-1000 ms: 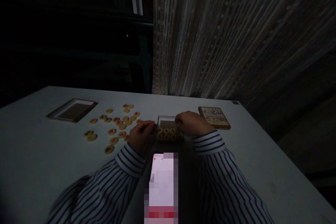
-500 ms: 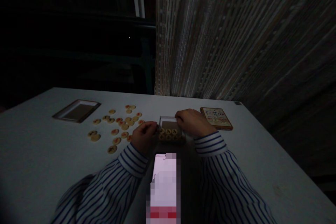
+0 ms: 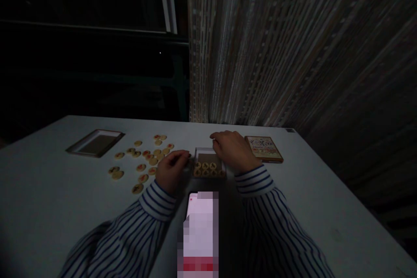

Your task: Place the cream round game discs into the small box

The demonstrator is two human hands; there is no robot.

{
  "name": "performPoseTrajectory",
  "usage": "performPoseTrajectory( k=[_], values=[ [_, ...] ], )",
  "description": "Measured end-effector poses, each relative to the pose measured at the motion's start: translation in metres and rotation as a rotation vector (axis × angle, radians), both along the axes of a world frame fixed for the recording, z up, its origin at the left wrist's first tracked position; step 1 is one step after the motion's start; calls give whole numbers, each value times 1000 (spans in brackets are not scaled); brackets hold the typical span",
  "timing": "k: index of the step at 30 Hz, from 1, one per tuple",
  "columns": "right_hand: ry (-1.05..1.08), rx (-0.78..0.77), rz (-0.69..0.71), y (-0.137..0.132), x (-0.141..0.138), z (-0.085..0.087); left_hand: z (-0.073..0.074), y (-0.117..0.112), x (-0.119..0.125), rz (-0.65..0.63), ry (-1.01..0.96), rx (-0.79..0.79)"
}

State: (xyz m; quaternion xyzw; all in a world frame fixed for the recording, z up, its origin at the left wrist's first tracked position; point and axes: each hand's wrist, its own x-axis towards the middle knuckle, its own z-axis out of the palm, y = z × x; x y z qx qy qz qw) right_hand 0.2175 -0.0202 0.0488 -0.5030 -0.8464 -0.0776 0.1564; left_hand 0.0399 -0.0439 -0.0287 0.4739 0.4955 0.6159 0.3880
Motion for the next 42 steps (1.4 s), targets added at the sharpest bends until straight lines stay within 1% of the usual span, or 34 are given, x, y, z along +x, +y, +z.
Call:
performPoseTrajectory(
  k=[4, 7, 10, 11, 16, 20, 23, 25, 31, 35, 39, 42],
  values=[
    [50, 69, 32, -5, -5, 5, 14, -3, -13, 5, 8, 40],
    [66, 92, 51, -8, -9, 6, 28, -5, -31, -1, 28, 80],
    [67, 97, 67, -9, -12, 5, 39, -6, -54, 51, 27, 92],
    [65, 97, 71, -9, -13, 4, 41, -5, -62, 89, 22, 101],
    [60, 97, 89, -8, -16, 1, 47, 1, -102, 185, 13, 146],
    [138, 94, 99, -8, -18, 1, 47, 11, -126, 265, 32, 162],
    [227, 106, 85, -9, -19, 0, 44, 17, -140, 278, 43, 159],
    [272, 115, 67, -9, -20, -1, 41, 20, -148, 286, 96, 156],
    [283, 88, 52, -10, -25, -4, 27, 19, -178, 383, 263, 118],
    [247, 82, 58, -12, -31, -4, 14, 19, -197, 434, 432, 61],
    [188, 53, 67, -17, -40, -4, 8, 17, -207, 462, 517, 68],
    [185, -7, 139, -18, -52, -7, 10, 15, -205, 448, 521, 70]
  ],
)
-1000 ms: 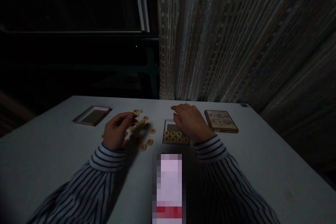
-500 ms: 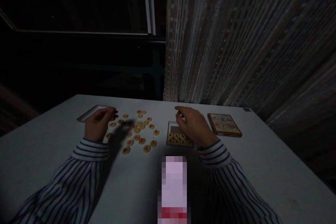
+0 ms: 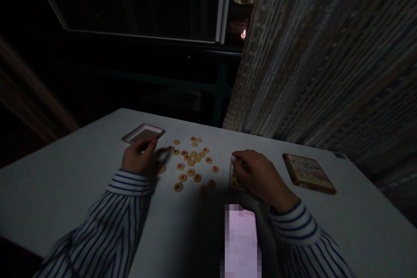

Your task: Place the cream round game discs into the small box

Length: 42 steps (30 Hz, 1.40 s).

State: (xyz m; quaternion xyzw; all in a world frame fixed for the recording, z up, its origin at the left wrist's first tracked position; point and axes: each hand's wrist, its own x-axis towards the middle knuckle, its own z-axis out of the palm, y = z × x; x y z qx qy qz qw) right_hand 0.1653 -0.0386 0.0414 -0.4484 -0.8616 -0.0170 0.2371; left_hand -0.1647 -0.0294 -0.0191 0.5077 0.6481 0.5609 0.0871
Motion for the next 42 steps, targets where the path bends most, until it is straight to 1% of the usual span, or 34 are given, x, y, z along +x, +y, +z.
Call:
performPoseTrajectory(
  k=[2, 4, 6, 8, 9, 11, 12, 14, 17, 20, 23, 27, 32, 38, 42],
  values=[
    [-45, -44, 80, 0, -12, -5, 2, -2, 4, -30, 10, 26],
    [-124, -73, 123, 2, -25, -12, 5, -5, 7, -83, 48, 20],
    [-194, -86, 195, 3, -37, -17, 6, -10, 9, -226, 111, -23],
    [-257, -115, 267, 4, -46, -20, 7, -17, 11, -422, 208, -78],
    [-270, -119, 279, 3, -50, -20, 6, -21, 12, -511, 271, -98],
    [-279, -121, 287, 2, -54, -19, 4, -30, 16, -618, 380, -157],
    [-276, -118, 282, 1, -55, -18, 3, -34, 18, -634, 426, -184],
    [-273, -120, 268, -2, -56, -17, 0, -42, 24, -635, 520, -230],
    [-275, -136, 250, -6, -56, -17, -4, -48, 31, -602, 638, -281],
    [-296, -163, 258, -11, -59, -18, -7, -49, 36, -589, 700, -332],
    [-329, -194, 296, -14, -63, -19, -8, -49, 39, -606, 737, -364],
    [-310, -216, 345, -16, -64, -20, -10, -49, 41, -610, 750, -398],
    [-265, -213, 374, -14, -61, -25, -10, -49, 42, -632, 713, -409],
    [-262, -173, 355, -11, -56, -27, -14, -47, 42, -642, 698, -422],
    [-274, -182, 333, -8, -53, -27, -15, -47, 43, -640, 678, -387]
  ],
)
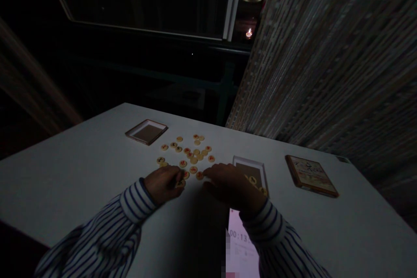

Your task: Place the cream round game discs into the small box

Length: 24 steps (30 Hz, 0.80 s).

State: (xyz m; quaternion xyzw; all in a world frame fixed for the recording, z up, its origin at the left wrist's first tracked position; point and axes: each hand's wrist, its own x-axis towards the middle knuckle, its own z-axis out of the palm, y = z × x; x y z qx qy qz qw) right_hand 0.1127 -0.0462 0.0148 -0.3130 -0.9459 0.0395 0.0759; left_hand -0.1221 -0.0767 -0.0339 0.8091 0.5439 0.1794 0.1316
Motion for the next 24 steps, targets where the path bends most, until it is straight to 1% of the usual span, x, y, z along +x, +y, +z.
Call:
performPoseTrajectory(
  k=[7, 13, 15, 19, 22, 24],
  values=[
    [14, 35, -47, 1, 4, -1, 3, -2, 2, 39, -140, 164],
    [33, 29, -64, 0, 7, 6, 0, 3, 3, -4, -339, 294],
    [19, 23, -80, 1, 9, 8, 0, 5, 4, 4, -388, 316],
    [-11, 23, -102, 6, 13, 12, 3, 5, 9, 45, -511, 274],
    [-2, 43, -108, 7, 18, 18, 3, 6, 14, 93, -649, 203],
    [5, 47, -124, 6, 21, 24, 2, 6, 18, 141, -764, 127]
  ],
)
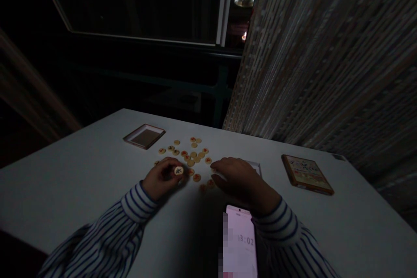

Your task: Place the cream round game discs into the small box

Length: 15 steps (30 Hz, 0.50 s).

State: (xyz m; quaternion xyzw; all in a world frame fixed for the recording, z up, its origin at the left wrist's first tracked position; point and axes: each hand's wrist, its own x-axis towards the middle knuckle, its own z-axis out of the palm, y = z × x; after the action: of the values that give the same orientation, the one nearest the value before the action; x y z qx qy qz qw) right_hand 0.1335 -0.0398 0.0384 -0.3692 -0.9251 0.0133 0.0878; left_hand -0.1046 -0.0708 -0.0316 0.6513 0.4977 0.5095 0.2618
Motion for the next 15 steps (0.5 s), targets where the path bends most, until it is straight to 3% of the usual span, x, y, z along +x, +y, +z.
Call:
performPoseTrajectory(
  k=[5, 15],
  values=[
    [37, -14, -35, -4, 9, 17, 2, 2, 8, -76, -285, -248],
    [161, 15, -89, -7, 38, 37, 24, 18, 25, -83, -423, -291]
  ],
)
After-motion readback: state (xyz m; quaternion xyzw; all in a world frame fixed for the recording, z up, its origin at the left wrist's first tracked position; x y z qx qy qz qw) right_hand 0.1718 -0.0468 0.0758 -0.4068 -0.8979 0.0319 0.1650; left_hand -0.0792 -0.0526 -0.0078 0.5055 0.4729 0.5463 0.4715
